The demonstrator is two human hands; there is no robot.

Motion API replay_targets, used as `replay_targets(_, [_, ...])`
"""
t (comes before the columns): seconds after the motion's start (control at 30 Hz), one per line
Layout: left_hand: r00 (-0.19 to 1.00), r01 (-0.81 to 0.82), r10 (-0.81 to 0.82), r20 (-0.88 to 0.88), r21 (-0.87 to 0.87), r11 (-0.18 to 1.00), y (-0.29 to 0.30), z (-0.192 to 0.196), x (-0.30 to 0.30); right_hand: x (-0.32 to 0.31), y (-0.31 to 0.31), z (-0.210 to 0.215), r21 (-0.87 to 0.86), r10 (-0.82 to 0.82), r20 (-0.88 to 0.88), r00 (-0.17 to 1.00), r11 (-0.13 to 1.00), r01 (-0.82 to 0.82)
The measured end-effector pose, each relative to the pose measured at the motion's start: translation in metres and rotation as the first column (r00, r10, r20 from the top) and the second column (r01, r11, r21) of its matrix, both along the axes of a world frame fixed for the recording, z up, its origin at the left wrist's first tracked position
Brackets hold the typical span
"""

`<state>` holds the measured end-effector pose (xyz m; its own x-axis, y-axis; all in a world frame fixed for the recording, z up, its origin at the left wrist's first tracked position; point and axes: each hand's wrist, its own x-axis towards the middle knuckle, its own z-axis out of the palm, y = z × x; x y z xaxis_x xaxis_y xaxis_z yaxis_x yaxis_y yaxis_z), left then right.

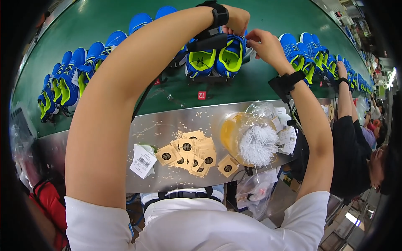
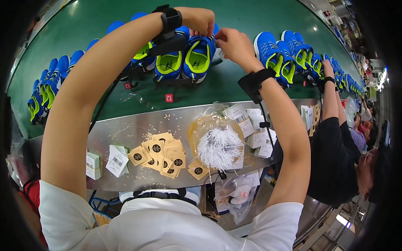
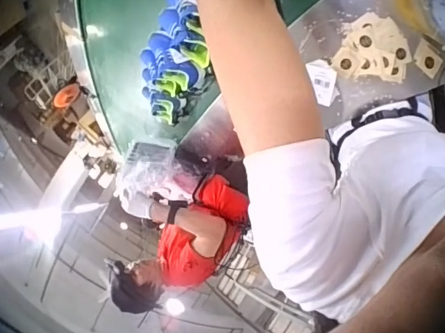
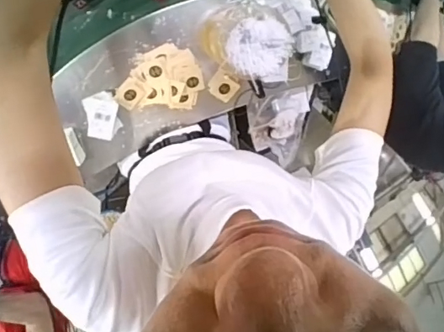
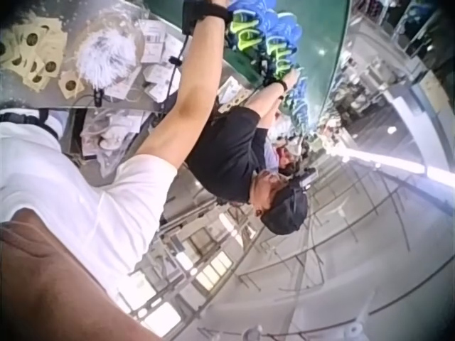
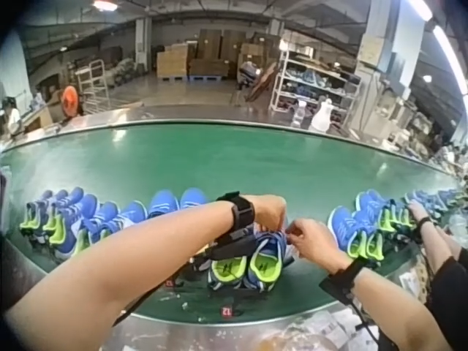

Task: The recorder is attaching circular product labels and rectangular tags to blue sneakers as they move along a conveyor belt.

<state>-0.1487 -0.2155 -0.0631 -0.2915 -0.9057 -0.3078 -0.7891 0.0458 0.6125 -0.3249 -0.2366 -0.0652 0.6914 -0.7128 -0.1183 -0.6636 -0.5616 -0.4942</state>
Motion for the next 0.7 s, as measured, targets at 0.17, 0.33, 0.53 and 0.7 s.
replay_targets(0.17, [0.981, -0.137, 0.121, -0.153, -0.097, 0.986, 0.012, -0.011, 0.015, 0.002, -0.006, -0.003, -0.185, 0.182, 0.038, 0.983, 0.968, -0.172])
replay_targets(0.33, [0.97, -0.217, 0.179, -0.166, -0.258, 0.941, 0.022, -0.014, 0.015, 0.013, 0.001, -0.01, -0.015, 0.026, 0.103, 0.994, 1.0, -0.025])
replay_targets(0.53, [0.92, -0.191, 0.359, 0.158, -0.618, 0.762, 0.037, -0.012, -0.009, 0.008, -0.019, -0.022, -0.423, 0.155, 0.273, 0.95, 0.906, -0.026])
replay_targets(0.7, [0.834, -0.517, 0.419, -0.36, -0.241, 0.821, 0.037, -0.026, 0.022, 0.015, -0.005, 0.007, 0.458, -0.185, 0.525, 0.831, 0.884, -0.093])
